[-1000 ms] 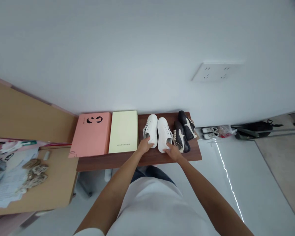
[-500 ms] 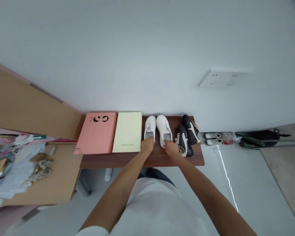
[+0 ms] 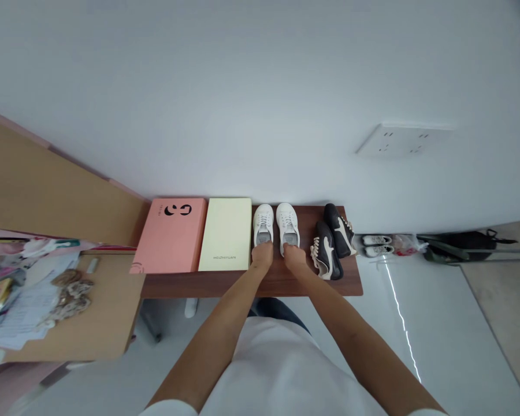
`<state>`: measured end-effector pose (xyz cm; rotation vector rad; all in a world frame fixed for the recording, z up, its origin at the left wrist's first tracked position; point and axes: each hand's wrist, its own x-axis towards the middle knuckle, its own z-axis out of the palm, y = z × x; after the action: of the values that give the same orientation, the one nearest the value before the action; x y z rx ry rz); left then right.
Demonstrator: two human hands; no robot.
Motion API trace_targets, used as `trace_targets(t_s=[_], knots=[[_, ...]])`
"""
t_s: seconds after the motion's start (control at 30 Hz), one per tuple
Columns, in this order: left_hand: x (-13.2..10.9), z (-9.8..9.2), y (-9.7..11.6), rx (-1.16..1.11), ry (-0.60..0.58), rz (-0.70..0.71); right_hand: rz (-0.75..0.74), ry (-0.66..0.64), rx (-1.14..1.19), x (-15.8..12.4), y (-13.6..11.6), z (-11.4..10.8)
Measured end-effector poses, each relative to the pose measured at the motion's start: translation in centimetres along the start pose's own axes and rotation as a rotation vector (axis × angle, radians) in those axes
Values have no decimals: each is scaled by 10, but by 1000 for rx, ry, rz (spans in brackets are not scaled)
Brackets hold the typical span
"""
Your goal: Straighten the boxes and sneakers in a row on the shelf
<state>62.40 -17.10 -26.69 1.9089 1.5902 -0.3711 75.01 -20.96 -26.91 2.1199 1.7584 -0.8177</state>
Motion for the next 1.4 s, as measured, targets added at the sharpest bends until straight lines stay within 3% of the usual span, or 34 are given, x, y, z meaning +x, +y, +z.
trace_targets(t_s=[0.33, 0.53, 0.8, 0.93, 1.2, 1.4], knots=[[8, 13, -9, -17, 1, -34, 6, -17, -12, 6, -6, 7], [2, 9, -11, 3, -19, -32, 28, -32, 17, 7, -7, 2], [-4, -6, 13, 123, 163, 46, -24, 71, 30, -1, -7, -15], [-6, -10, 26, 169, 200, 121, -21, 137, 36, -7, -1, -25], [-9, -11, 70, 197, 179, 261, 102, 280, 53, -23, 53, -44], [-12, 10, 119, 221, 102, 378, 303, 267, 119, -37, 118, -49]])
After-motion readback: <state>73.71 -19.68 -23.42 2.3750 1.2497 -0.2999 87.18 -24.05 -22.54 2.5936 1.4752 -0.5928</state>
